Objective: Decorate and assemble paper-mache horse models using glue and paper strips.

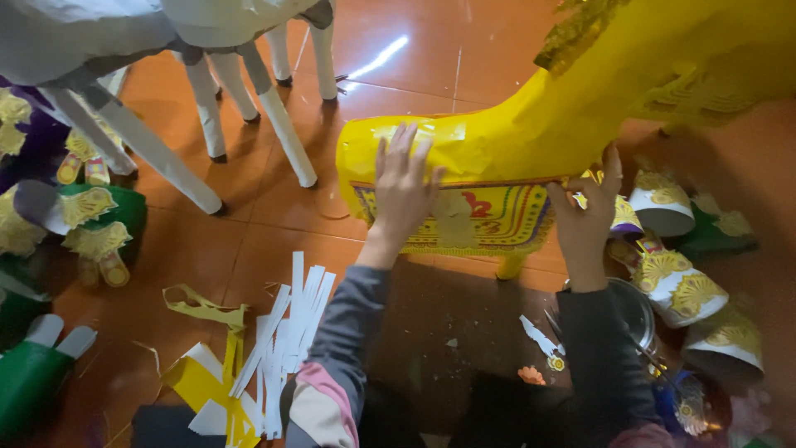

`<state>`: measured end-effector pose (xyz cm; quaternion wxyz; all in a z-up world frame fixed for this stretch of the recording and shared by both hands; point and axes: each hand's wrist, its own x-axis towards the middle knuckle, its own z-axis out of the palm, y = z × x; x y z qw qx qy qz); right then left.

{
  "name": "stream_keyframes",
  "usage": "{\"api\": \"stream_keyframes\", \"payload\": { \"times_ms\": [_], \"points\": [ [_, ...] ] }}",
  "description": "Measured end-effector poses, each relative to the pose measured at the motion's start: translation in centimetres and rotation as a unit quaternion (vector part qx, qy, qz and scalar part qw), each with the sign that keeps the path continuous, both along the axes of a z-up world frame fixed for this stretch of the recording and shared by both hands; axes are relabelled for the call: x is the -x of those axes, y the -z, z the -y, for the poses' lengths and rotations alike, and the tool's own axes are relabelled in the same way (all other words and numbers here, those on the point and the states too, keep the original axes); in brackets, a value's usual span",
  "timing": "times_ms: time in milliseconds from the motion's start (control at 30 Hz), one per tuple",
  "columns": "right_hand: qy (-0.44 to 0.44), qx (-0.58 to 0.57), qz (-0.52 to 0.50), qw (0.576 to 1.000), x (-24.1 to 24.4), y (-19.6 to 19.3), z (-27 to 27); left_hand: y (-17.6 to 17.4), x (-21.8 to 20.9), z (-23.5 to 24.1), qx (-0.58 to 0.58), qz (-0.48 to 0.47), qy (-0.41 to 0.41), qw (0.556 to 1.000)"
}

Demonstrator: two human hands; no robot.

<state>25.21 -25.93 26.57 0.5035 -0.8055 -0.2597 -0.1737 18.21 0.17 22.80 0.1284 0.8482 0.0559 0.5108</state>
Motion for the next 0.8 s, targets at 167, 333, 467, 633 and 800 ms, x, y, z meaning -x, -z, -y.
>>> {"api": "stream_keyframes", "payload": {
  "times_ms": [167, 333, 467, 633, 800],
  "points": [
    [0.024, 0.020, 0.025, 0.999, 0.3, -0.9, -0.6, 2.5, -4.0, 0.5, -0.052, -0.042, -0.061, 0.996],
    [0.058, 0.038, 0.045, 0.997, -0.7, -0.9, 0.5, 2.7, -4.0, 0.6, -0.082, -0.032, -0.073, 0.993],
    [0.011, 0.004, 0.017, 1.000, -2.4, -0.6, 1.4, 2.1, -3.8, 0.6, -0.090, -0.031, -0.078, 0.992],
    [-0.108, 0.004, -0.110, 0.988, -4.0, -2.0, 0.3, 1.1, -3.3, 0.9, -0.091, -0.039, -0.079, 0.992],
    [-0.123, -0.025, -0.002, 0.992, -4.6, 0.1, 0.5, 2.5, -3.8, 1.0, -0.088, -0.019, -0.085, 0.992]
  ]
}}
